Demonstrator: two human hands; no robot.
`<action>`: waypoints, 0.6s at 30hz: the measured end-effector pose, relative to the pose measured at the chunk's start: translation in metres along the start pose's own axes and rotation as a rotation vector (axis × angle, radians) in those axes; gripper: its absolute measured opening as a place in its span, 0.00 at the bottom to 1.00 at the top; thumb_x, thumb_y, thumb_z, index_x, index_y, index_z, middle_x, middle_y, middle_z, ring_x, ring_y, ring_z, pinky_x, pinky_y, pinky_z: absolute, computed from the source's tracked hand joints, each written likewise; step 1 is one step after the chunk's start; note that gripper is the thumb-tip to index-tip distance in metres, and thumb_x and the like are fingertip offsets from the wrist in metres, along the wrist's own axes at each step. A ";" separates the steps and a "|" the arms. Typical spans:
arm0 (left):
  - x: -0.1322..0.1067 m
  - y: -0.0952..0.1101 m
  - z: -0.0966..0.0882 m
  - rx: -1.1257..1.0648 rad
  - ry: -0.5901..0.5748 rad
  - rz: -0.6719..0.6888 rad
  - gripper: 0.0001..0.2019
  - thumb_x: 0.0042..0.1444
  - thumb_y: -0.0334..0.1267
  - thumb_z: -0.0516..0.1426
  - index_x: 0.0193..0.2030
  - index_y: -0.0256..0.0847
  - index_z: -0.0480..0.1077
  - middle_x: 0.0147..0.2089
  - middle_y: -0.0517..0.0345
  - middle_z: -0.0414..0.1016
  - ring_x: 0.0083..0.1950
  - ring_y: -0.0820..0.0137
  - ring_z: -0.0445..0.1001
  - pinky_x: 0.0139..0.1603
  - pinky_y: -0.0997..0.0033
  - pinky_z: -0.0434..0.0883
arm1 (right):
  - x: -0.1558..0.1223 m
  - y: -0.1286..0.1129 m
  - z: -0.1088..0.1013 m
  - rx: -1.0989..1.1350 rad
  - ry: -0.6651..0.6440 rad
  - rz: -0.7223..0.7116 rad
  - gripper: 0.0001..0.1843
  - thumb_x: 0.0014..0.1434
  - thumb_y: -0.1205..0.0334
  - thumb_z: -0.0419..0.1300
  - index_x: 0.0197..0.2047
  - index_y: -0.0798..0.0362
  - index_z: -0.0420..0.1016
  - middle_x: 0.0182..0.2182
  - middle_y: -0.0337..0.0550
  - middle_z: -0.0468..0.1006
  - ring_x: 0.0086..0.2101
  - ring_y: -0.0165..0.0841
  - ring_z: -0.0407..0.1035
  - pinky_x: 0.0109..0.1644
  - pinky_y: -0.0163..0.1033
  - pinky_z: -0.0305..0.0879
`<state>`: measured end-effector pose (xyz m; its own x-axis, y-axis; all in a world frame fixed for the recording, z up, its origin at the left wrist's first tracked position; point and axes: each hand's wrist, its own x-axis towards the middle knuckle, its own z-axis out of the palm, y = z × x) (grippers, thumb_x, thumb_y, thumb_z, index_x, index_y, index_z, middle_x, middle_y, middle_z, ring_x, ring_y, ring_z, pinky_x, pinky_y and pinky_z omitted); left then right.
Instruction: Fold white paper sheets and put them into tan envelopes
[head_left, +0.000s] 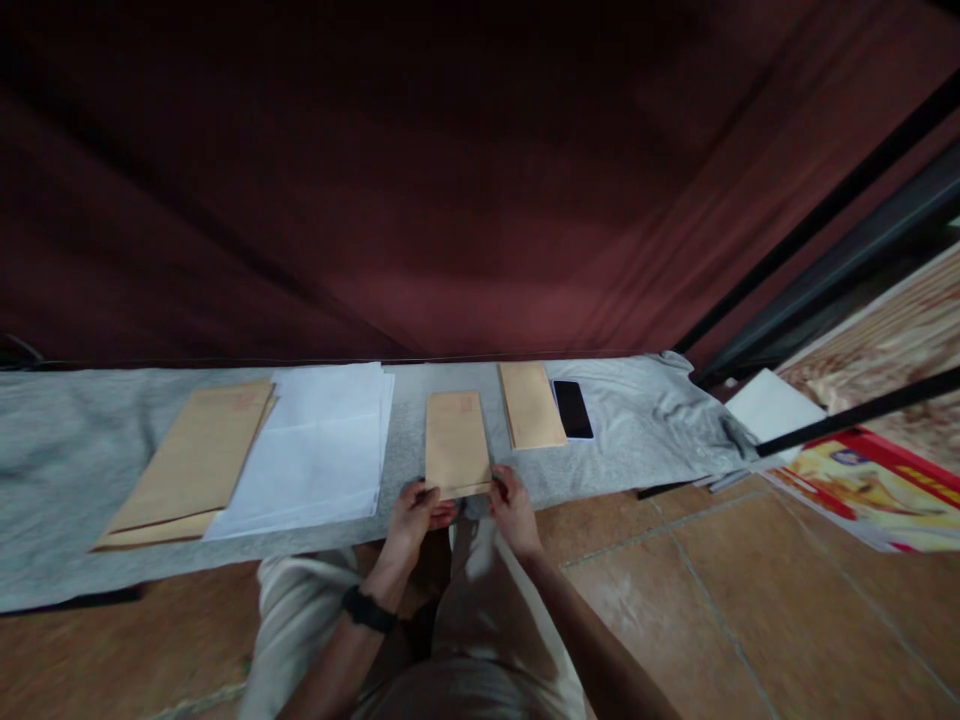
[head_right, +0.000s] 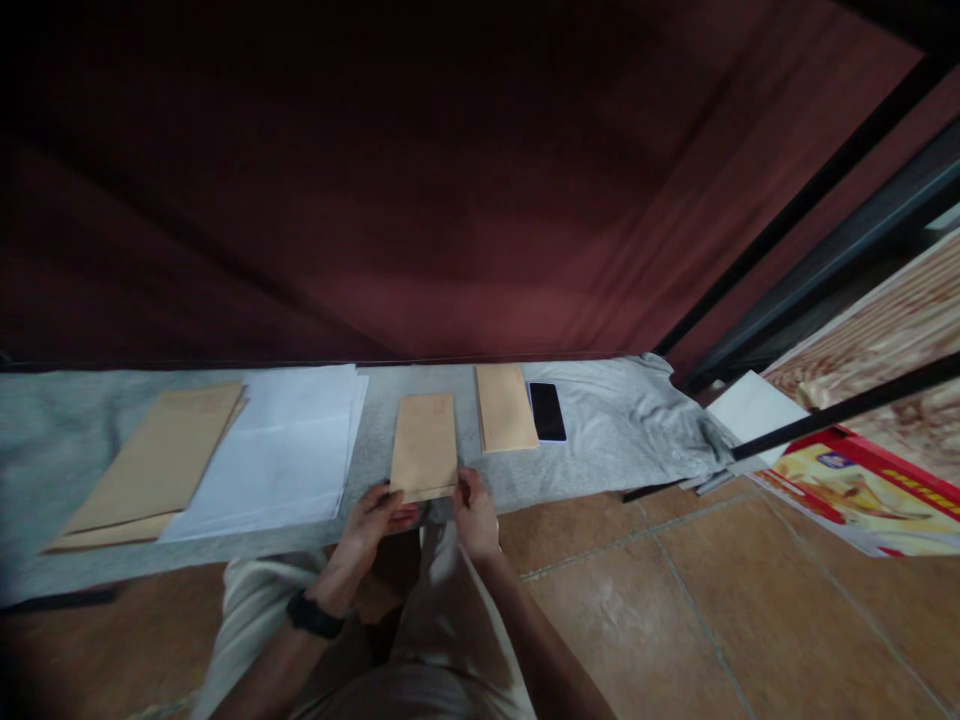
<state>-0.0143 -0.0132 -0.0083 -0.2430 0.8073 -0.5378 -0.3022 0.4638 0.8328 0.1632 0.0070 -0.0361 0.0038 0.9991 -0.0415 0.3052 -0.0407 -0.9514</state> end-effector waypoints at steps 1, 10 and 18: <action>0.000 0.000 0.001 0.003 0.005 -0.003 0.10 0.52 0.41 0.64 0.34 0.41 0.68 0.24 0.56 0.79 0.25 0.64 0.80 0.27 0.66 0.78 | -0.004 0.000 -0.001 -0.157 0.045 -0.119 0.19 0.67 0.58 0.52 0.58 0.53 0.72 0.40 0.50 0.81 0.40 0.41 0.77 0.46 0.47 0.76; 0.000 -0.001 0.004 0.061 0.035 0.005 0.04 0.55 0.34 0.59 0.36 0.40 0.67 0.21 0.59 0.77 0.21 0.66 0.78 0.23 0.71 0.75 | -0.037 -0.005 0.018 -0.667 -0.236 -0.692 0.29 0.68 0.67 0.51 0.71 0.55 0.60 0.67 0.49 0.66 0.66 0.38 0.59 0.72 0.50 0.55; -0.001 0.002 0.004 0.115 0.017 -0.014 0.02 0.58 0.34 0.54 0.38 0.42 0.65 0.21 0.61 0.75 0.20 0.66 0.77 0.22 0.71 0.73 | -0.029 0.004 0.003 -0.761 -0.212 -0.682 0.28 0.70 0.66 0.50 0.72 0.54 0.59 0.67 0.48 0.66 0.66 0.38 0.60 0.72 0.50 0.54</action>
<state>-0.0109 -0.0114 -0.0052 -0.2554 0.7943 -0.5512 -0.1979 0.5151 0.8340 0.1616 -0.0224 -0.0400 -0.5398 0.7827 0.3099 0.6995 0.6219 -0.3522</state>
